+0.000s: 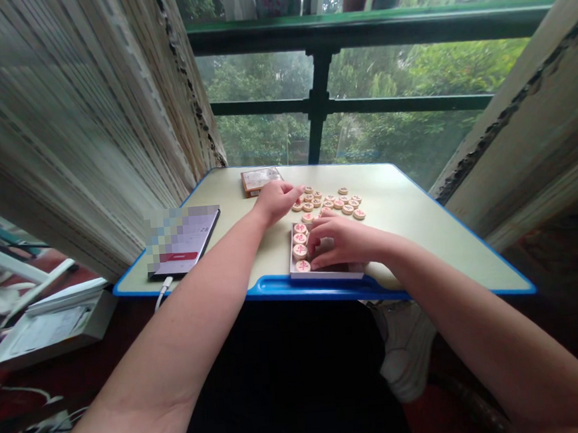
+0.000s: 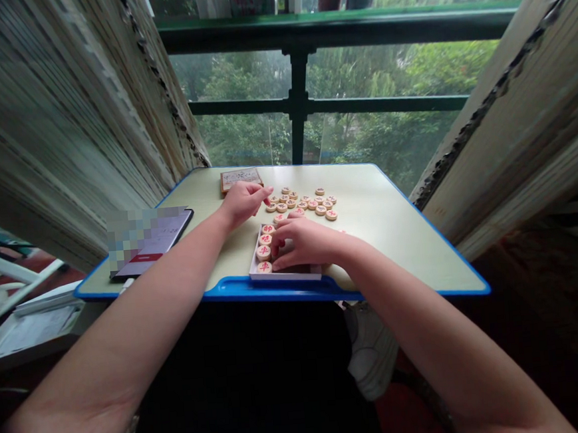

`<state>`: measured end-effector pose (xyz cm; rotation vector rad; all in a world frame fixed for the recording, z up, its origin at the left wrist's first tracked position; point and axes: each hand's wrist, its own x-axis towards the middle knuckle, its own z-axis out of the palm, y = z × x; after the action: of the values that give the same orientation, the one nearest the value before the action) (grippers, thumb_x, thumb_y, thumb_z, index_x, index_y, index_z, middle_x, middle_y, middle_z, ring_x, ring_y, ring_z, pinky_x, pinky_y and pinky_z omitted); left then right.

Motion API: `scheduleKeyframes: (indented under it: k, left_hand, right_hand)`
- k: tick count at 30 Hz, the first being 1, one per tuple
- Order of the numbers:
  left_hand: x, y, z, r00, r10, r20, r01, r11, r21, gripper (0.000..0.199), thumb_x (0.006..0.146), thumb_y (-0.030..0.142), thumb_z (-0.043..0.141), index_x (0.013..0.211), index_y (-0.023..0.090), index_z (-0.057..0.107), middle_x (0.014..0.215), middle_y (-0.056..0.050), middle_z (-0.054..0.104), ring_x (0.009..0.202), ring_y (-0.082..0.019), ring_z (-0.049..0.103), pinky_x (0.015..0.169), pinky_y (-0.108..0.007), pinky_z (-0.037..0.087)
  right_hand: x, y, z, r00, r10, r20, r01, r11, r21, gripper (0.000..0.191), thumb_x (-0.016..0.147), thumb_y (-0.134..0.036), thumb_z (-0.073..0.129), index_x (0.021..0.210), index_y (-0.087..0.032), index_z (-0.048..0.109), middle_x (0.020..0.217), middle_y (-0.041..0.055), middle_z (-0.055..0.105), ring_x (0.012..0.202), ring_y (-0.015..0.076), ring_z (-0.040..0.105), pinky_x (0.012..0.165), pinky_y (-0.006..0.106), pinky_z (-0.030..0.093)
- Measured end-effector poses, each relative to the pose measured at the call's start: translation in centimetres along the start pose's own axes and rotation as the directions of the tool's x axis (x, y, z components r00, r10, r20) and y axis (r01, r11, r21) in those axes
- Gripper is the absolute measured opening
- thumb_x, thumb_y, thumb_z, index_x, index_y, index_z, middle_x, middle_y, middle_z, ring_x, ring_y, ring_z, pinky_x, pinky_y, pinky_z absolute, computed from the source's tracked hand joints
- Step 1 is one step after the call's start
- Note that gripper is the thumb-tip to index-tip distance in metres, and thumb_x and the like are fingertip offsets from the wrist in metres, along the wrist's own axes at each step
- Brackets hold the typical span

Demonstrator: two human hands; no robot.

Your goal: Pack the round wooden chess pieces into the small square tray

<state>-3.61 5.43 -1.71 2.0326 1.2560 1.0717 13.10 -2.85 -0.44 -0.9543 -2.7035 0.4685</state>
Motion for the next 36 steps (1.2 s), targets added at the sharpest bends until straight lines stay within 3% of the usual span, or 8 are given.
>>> scheduleKeyframes:
  k: [8,16,17,20,22,25,29,36]
  left_hand:
    - [0.4,-1.0,0.0,1.0,0.008,-0.003,-0.007,0.995,0.1,0.032,0.071,0.038,0.054,0.059,0.01,0.065,0.039,0.004,0.039,0.045,-0.009,0.036,0.048,-0.025,0.025]
    - [1.0,-2.7,0.1,1.0,0.001,-0.009,0.0,0.992,0.122,0.029,0.068,0.037,0.056,0.058,0.011,0.065,0.045,0.004,0.042,0.05,-0.009,0.038,0.05,-0.025,0.026]
    - [0.9,-2.7,0.1,1.0,-0.003,-0.012,0.004,0.993,0.118,0.029,0.068,0.037,0.056,0.057,0.011,0.065,0.046,0.003,0.043,0.05,-0.01,0.038,0.05,-0.025,0.027]
    - [0.7,-2.6,0.1,1.0,-0.03,-0.003,0.03,0.995,0.096,0.028,0.067,0.037,0.056,0.057,0.012,0.064,0.045,0.004,0.043,0.049,-0.01,0.038,0.05,-0.025,0.028]
    - [0.6,-2.5,0.3,0.999,-0.049,0.002,0.049,0.996,0.076,0.027,0.066,0.037,0.057,0.057,0.012,0.064,0.044,0.004,0.042,0.048,-0.009,0.037,0.05,-0.024,0.028]
    - [0.4,-2.5,0.7,0.994,-0.111,0.015,0.11,0.993,0.036,0.024,0.065,0.035,0.058,0.059,0.013,0.065,0.042,0.005,0.041,0.046,-0.009,0.036,0.048,-0.024,0.027]
    - [0.2,-2.5,1.1,0.977,-0.187,0.102,0.19,0.981,-0.03,0.024,0.064,0.035,0.058,0.064,0.013,0.066,0.039,0.006,0.039,0.041,-0.008,0.033,0.044,-0.023,0.027]
    - [-0.1,-1.9,0.9,0.96,-0.212,0.184,0.228,0.971,-0.068,0.026,0.06,0.035,0.061,0.068,0.011,0.069,0.038,0.006,0.039,0.039,-0.007,0.034,0.045,-0.023,0.028]
  right_hand:
    - [-0.1,0.3,-0.2,0.998,-0.002,-0.064,0.005,0.999,0.052,0.02,0.07,-0.038,0.07,0.071,-0.018,0.065,0.082,0.0035,0.057,0.085,0.0182,0.049,0.079,0.031,0.038]
    - [-0.2,2.0,-0.6,0.945,0.081,-0.317,-0.064,0.996,0.062,0.014,0.071,-0.03,0.064,0.066,-0.017,0.062,0.072,0.002,0.057,0.074,0.0151,0.051,0.072,0.028,0.04]
    - [-0.3,2.5,-0.6,0.873,0.117,-0.474,-0.109,0.993,0.044,0.016,0.074,-0.03,0.06,0.065,-0.017,0.061,0.069,0.002,0.055,0.072,0.0149,0.05,0.071,0.028,0.04]
    - [-0.6,4.1,-0.9,0.529,0.226,-0.818,-0.309,0.949,0.062,0.017,0.079,-0.03,0.051,0.07,-0.018,0.059,0.064,0.0013,0.053,0.068,0.0149,0.049,0.067,0.028,0.039]
    - [-0.7,5.1,-0.9,0.442,0.284,-0.851,-0.4,0.912,0.097,0.019,0.081,-0.032,0.049,0.073,-0.018,0.059,0.063,0.0013,0.053,0.066,0.0149,0.049,0.065,0.027,0.039]
    - [-0.8,6.2,-0.5,0.474,0.345,-0.81,-0.49,0.868,0.083,0.02,0.08,-0.031,0.049,0.077,-0.017,0.062,0.068,0.003,0.058,0.067,0.0153,0.052,0.067,0.027,0.039]
    - [-0.9,7.2,0.0,0.642,0.401,-0.653,-0.528,0.849,0.002,0.019,0.077,-0.023,0.049,0.078,-0.018,0.068,0.077,0.0044,0.065,0.077,0.0161,0.056,0.076,0.026,0.041]
    - [-1.8,8.0,-0.9,0.491,0.658,-0.571,-0.732,0.667,0.139,0.03,0.076,-0.019,0.046,0.09,-0.021,0.072,0.093,0.0035,0.071,0.086,0.0155,0.062,0.077,0.022,0.043]
